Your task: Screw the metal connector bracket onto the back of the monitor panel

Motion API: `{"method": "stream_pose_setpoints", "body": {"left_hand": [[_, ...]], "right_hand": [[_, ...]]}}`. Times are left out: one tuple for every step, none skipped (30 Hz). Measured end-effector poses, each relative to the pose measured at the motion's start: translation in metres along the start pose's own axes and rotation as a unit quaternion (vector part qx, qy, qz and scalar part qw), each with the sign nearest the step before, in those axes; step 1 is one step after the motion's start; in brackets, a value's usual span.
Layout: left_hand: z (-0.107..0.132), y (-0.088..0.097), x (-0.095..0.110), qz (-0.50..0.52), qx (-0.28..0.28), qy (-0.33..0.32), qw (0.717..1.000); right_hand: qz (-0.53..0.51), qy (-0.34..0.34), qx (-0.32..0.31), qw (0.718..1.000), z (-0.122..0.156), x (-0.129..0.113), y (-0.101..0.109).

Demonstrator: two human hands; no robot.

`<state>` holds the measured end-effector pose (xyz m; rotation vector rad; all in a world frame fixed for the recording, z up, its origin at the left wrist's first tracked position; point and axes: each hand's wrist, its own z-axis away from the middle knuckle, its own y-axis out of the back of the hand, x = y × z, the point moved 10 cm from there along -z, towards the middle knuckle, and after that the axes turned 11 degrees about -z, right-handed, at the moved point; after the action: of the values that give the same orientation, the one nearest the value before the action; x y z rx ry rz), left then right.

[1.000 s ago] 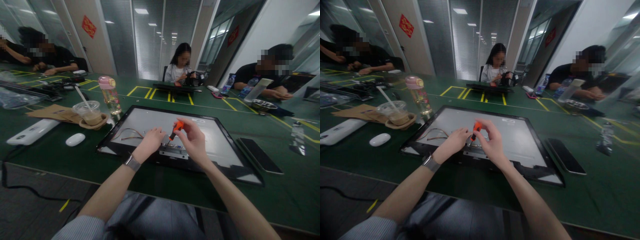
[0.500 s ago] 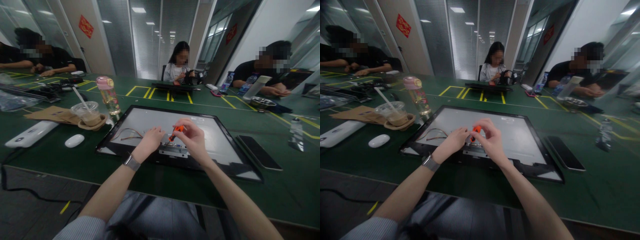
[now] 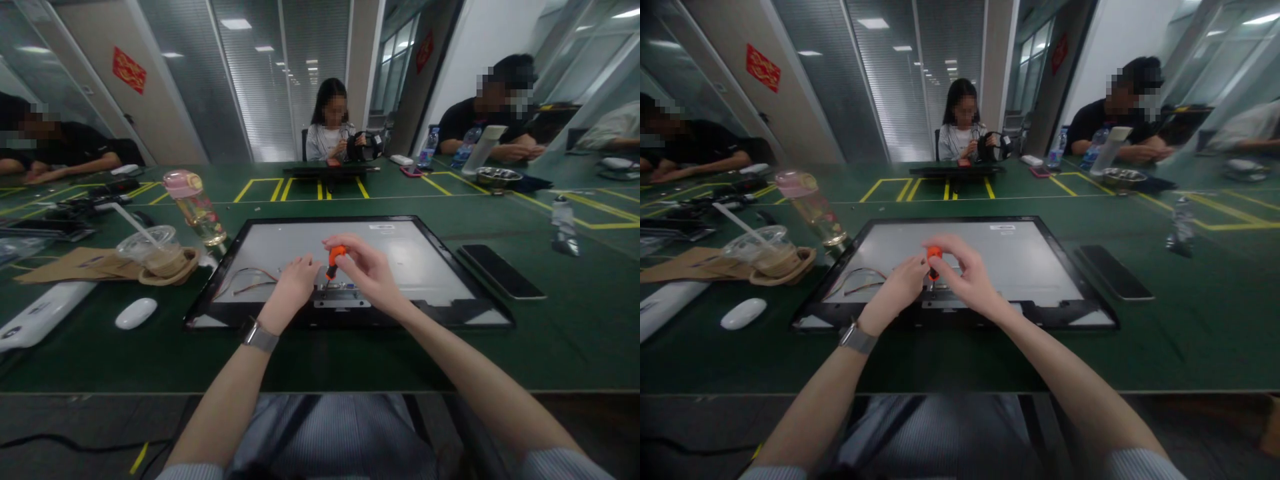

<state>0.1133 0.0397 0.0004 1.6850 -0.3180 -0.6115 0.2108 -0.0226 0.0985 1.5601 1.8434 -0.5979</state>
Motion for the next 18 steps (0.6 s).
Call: {"method": "stream_pose_setpoints", "body": {"left_hand": [[0.0, 0.0, -0.0004, -0.004, 0.0, 0.002, 1.0], [0.0002, 0.0002, -0.0006, -0.007, 0.0, 0.003, 1.0], [0.0003, 0.0003, -0.0006, -0.01, -0.001, 0.003, 1.0], [0.0005, 0.0006, -0.0002, -0.011, -0.002, 0.001, 1.0], [0.0007, 0.001, 0.0002, -0.012, -0.001, -0.002, 1.0], [0.0008, 0.0014, 0.0004, -0.012, 0.0, -0.003, 1.0], [0.0009, 0.0016, 0.0003, -0.013, -0.001, -0.004, 1.0], [0.0008, 0.0014, -0.0001, -0.013, -0.003, -0.002, 1.0], [0.0007, 0.0008, -0.0005, -0.014, -0.006, -0.001, 1.0], [0.0006, 0.0002, -0.0008, -0.014, -0.01, -0.001, 1.0], [0.0005, -0.0004, -0.0009, -0.014, -0.014, -0.001, 1.0], [0.0005, -0.0007, -0.0009, -0.014, -0.016, -0.002, 1.0], [0.0004, -0.0007, -0.0009, -0.015, -0.016, -0.003, 1.0], [0.0003, -0.0006, -0.0008, -0.017, -0.015, -0.004, 1.0], [0.0002, -0.0006, -0.0008, -0.019, -0.014, -0.005, 1.0], [0.0, -0.001, -0.0006, -0.021, -0.013, -0.007, 1.0], [-0.0003, -0.0018, -0.0004, -0.022, -0.014, -0.008, 1.0], [-0.0006, -0.0028, -0.0005, -0.022, -0.015, -0.008, 1.0]], "right_hand": [[0.002, 0.011, 0.003, 1.0, -0.0006, -0.0014, 0.0011], [0.001, 0.018, 0.01, 1.0, -0.0011, -0.0018, 0.003], [0.0, 0.019, 0.018, 1.0, -0.0015, -0.0009, 0.0049], [-0.002, 0.017, 0.027, 0.999, -0.0018, 0.0004, 0.0069], [-0.005, 0.015, 0.034, 0.999, -0.002, 0.0016, 0.0083], [-0.006, 0.015, 0.038, 0.999, -0.0021, 0.0022, 0.0091], [-0.005, 0.018, 0.041, 0.999, -0.0022, 0.0021, 0.0097], [-0.002, 0.023, 0.043, 0.999, -0.0021, 0.0012, 0.0103], [0.005, 0.029, 0.044, 0.999, -0.002, 0.0002, 0.0105], [0.013, 0.033, 0.045, 0.998, -0.0017, -0.0004, 0.0108], [0.021, 0.034, 0.045, 0.998, -0.0013, -0.0006, 0.011], [0.027, 0.033, 0.045, 0.998, -0.0008, -0.0002, 0.0109], [0.029, 0.027, 0.043, 0.998, -0.0002, 0.0009, 0.0104], [0.029, 0.02, 0.04, 0.999, 0.0004, 0.0021, 0.0096], [0.027, 0.013, 0.037, 0.999, 0.0011, 0.0032, 0.0087], [0.023, 0.006, 0.033, 0.999, 0.0017, 0.0042, 0.0075], [0.016, 0.0, 0.025, 1.0, 0.0022, 0.0052, 0.0057], [0.006, -0.006, 0.018, 1.0, 0.0023, 0.0061, 0.0039]]}}
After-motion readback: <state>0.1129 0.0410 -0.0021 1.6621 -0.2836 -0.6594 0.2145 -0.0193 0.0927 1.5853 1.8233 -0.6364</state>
